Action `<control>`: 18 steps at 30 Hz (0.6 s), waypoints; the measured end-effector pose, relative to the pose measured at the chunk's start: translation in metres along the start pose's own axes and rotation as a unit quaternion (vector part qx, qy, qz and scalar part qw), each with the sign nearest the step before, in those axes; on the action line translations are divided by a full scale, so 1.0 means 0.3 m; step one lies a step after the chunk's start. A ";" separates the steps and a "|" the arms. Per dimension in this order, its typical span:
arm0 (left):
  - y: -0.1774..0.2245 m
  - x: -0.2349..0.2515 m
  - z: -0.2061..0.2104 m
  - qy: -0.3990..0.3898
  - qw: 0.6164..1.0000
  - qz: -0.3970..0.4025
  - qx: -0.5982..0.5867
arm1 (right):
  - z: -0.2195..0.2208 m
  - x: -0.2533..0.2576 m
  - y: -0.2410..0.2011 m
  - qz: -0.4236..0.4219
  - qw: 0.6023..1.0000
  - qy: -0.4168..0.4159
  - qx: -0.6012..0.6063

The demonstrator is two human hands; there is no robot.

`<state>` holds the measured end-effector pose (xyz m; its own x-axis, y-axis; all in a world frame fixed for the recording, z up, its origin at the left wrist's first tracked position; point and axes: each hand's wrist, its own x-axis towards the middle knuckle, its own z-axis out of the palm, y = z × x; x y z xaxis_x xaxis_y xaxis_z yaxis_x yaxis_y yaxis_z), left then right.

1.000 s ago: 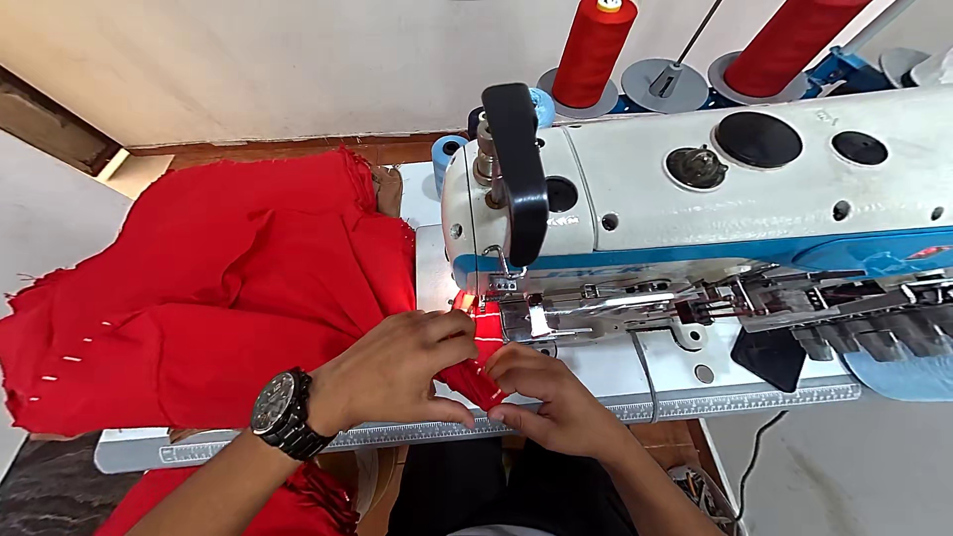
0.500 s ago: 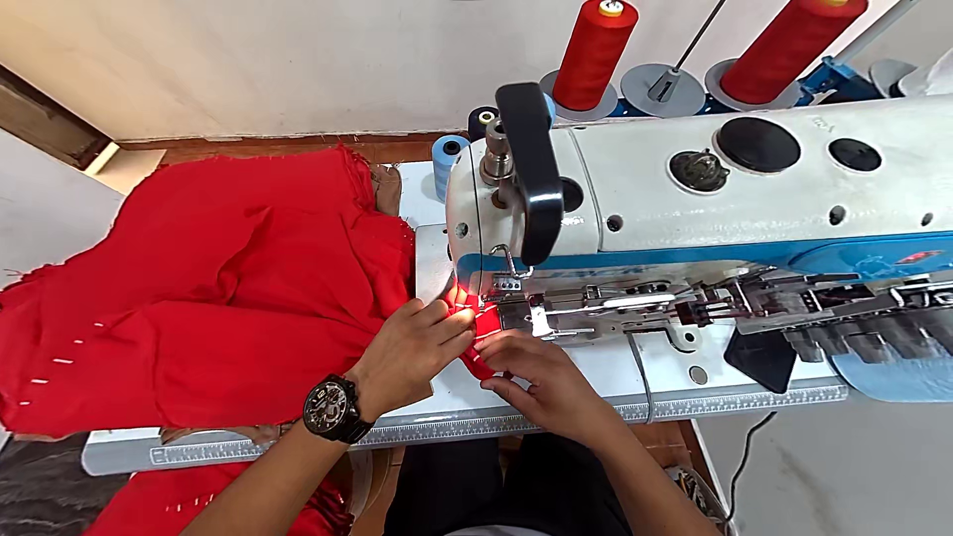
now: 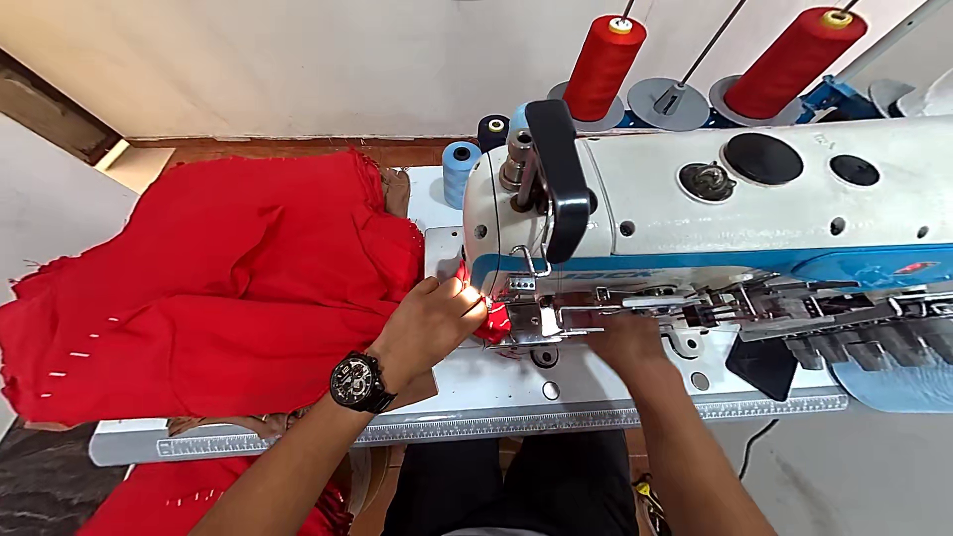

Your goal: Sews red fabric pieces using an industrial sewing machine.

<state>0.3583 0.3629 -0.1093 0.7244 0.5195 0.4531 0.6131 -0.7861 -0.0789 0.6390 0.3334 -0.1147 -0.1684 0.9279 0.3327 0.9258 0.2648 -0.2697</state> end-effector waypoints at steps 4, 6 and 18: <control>0.017 0.024 0.008 0.008 0.998 -0.059 0.030 | 0.083 0.033 0.191 0.088 0.993 -0.066 0.035; -0.013 0.038 0.013 0.010 0.993 -0.116 -0.014 | 0.071 0.041 0.184 0.093 0.993 -0.041 0.060; -0.254 0.186 0.113 -0.067 0.973 -0.222 -0.018 | 0.076 0.248 0.033 0.018 0.962 -0.233 -0.140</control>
<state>0.3628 0.4633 -0.1081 0.4275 0.8471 0.3157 0.8650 -0.4848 0.1294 0.6280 0.4110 -0.1131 -0.2077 0.9694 -0.1308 0.9778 0.2097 0.0014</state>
